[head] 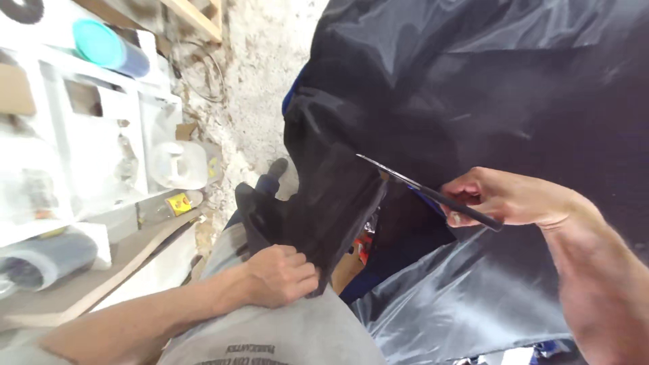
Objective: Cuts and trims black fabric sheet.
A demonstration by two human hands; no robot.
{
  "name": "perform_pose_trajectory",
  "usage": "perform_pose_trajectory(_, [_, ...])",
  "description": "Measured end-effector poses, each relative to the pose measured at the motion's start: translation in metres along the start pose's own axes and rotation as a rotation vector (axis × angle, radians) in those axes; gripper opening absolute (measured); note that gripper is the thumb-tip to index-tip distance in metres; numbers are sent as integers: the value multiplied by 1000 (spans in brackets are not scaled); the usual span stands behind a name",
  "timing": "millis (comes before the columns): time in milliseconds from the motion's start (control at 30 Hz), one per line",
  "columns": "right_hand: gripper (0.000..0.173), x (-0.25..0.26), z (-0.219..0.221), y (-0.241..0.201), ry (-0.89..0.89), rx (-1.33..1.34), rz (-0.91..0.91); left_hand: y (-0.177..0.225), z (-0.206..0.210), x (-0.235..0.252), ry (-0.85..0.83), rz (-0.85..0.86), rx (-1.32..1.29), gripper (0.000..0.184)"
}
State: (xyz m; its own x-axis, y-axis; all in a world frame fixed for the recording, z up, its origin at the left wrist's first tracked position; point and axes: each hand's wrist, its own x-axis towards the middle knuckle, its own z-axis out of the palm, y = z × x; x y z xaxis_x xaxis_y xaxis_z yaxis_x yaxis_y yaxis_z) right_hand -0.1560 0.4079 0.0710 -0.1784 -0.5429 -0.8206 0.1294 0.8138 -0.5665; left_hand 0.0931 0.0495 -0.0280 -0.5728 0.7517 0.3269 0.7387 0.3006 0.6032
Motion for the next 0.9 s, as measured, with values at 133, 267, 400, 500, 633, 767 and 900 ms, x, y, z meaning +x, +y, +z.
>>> perform_pose_trajectory(133, [47, 19, -1, -25, 34, -102, -61, 2, -1, -8, -3, -5, -22, 22])
perform_pose_trajectory(267, [47, 37, 1, -57, 39, -184, -109, 5, -1, -17, -6, -25, -33, 24])
perform_pose_trajectory(400, [44, 59, 7, -86, 66, -316, -167, 1, -4, -21, -211, -86, -239, 15])
perform_pose_trajectory(500, [44, 51, 9, -94, 108, -349, -130, -15, -12, -25, -129, -268, -393, 48])
perform_pose_trajectory(633, [50, 3, 13, -80, 74, -198, -64, -78, -28, 4, 689, -784, -393, 77])
perform_pose_trajectory(767, [52, -32, 31, -64, 53, -105, 14, -128, -16, 54, 876, -841, -745, 123])
perform_pose_trajectory(900, [56, -35, 41, -57, 39, -51, 83, -107, -16, 58, 761, -984, -1307, 58])
